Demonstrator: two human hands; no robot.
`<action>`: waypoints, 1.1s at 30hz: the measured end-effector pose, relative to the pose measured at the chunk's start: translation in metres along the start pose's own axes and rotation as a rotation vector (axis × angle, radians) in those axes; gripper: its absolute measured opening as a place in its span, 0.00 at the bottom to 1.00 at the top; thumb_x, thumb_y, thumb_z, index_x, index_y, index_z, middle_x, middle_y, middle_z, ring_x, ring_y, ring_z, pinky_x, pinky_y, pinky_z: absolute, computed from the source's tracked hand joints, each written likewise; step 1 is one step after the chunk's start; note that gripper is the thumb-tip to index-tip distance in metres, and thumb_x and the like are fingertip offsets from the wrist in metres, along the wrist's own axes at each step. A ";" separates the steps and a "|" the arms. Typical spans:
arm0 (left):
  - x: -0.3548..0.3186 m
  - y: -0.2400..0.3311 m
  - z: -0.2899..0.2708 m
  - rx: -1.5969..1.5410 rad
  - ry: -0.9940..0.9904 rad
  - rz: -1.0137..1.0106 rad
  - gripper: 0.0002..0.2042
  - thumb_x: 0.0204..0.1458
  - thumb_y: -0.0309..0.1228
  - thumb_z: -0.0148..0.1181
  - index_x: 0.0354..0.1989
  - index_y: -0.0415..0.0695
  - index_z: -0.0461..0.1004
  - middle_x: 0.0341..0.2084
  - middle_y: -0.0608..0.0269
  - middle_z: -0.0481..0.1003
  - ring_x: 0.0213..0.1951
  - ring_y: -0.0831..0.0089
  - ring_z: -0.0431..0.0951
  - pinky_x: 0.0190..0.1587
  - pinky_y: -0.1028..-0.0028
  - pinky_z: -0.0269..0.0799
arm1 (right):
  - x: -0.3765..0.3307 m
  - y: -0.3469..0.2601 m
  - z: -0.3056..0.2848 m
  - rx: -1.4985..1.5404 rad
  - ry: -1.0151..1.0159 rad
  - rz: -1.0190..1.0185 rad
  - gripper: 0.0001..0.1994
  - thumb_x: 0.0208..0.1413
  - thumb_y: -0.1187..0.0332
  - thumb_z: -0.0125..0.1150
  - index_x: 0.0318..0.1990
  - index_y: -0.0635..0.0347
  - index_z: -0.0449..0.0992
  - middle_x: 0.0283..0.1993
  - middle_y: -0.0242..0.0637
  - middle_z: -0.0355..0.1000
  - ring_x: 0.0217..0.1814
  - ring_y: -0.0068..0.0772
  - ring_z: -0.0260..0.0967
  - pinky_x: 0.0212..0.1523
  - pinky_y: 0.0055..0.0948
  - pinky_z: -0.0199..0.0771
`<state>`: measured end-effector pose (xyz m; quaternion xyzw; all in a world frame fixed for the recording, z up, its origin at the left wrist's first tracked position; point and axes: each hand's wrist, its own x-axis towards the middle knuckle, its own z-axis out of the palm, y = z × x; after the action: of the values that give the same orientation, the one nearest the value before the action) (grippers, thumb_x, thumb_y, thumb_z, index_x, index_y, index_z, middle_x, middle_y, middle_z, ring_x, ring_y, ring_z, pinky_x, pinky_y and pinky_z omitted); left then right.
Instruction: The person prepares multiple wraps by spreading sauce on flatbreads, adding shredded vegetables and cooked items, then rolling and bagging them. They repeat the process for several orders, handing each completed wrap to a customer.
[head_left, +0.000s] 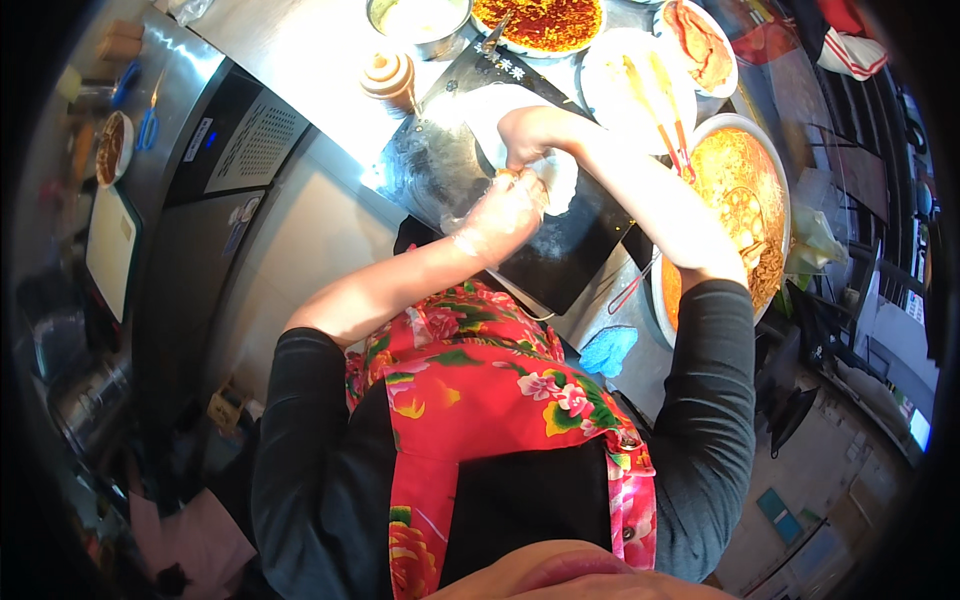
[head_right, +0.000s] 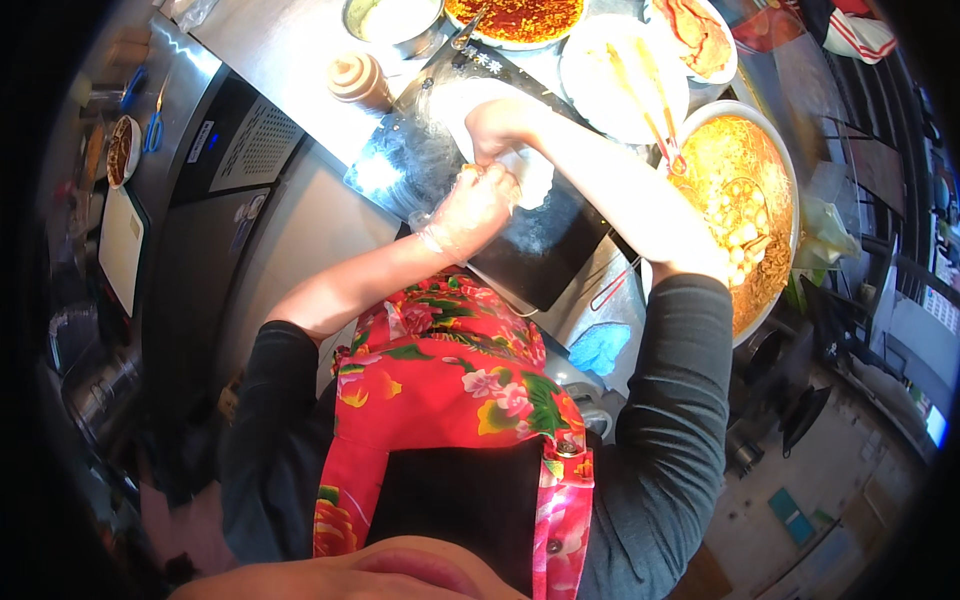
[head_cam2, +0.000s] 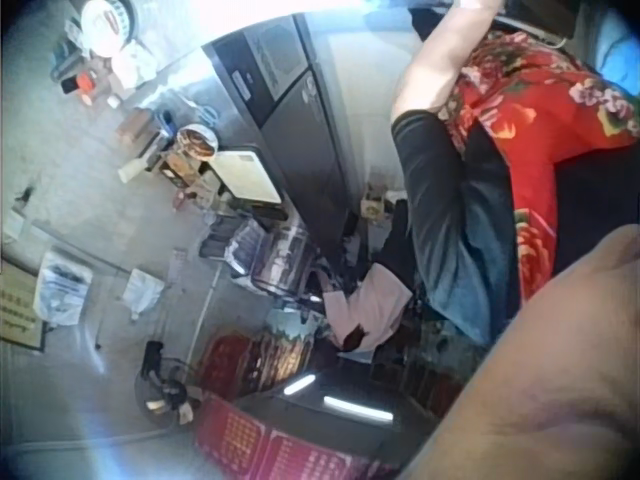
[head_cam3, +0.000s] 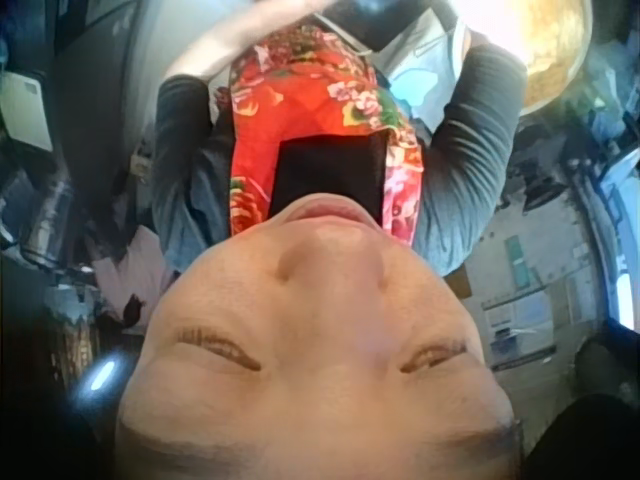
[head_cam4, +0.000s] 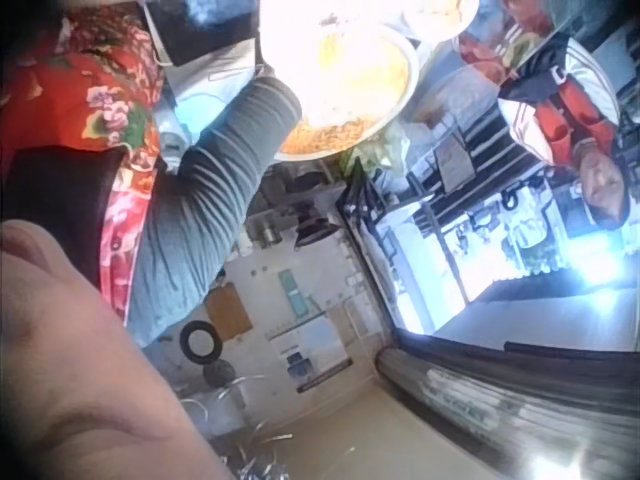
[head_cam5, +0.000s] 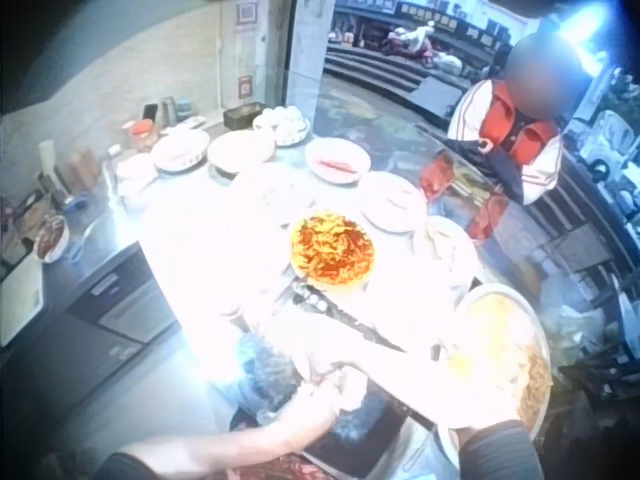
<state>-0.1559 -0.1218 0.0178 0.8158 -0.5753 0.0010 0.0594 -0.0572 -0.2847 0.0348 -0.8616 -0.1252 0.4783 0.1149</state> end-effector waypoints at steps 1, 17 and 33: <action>-0.002 0.001 0.001 0.028 0.004 0.009 0.17 0.51 0.33 0.54 0.48 0.41 0.77 0.43 0.59 0.74 0.50 0.64 0.72 0.50 0.65 0.68 | 0.015 -0.002 -0.001 -0.005 -0.106 0.047 0.13 0.41 0.65 0.72 0.28 0.69 0.83 0.26 0.48 0.78 0.30 0.39 0.77 0.34 0.38 0.76; -0.025 -0.007 0.026 -1.861 0.227 -0.528 0.18 0.61 0.28 0.53 0.60 0.39 0.70 0.56 0.54 0.73 0.62 0.63 0.71 0.66 0.64 0.66 | -0.070 0.042 0.012 -0.005 0.383 -0.458 0.31 0.46 0.73 0.58 0.63 0.55 0.70 0.63 0.42 0.70 0.71 0.44 0.62 0.71 0.43 0.60; -0.035 -0.079 0.013 -2.128 0.291 -0.848 0.23 0.58 0.23 0.62 0.61 0.34 0.64 0.57 0.55 0.71 0.58 0.71 0.72 0.61 0.69 0.69 | -0.035 0.025 0.037 0.243 0.630 -0.399 0.34 0.39 0.68 0.67 0.61 0.56 0.70 0.57 0.47 0.71 0.62 0.53 0.66 0.64 0.49 0.62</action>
<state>-0.0939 -0.0644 -0.0056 0.4729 0.0473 -0.4102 0.7783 -0.1042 -0.3164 0.0354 -0.9050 -0.1913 0.1701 0.3397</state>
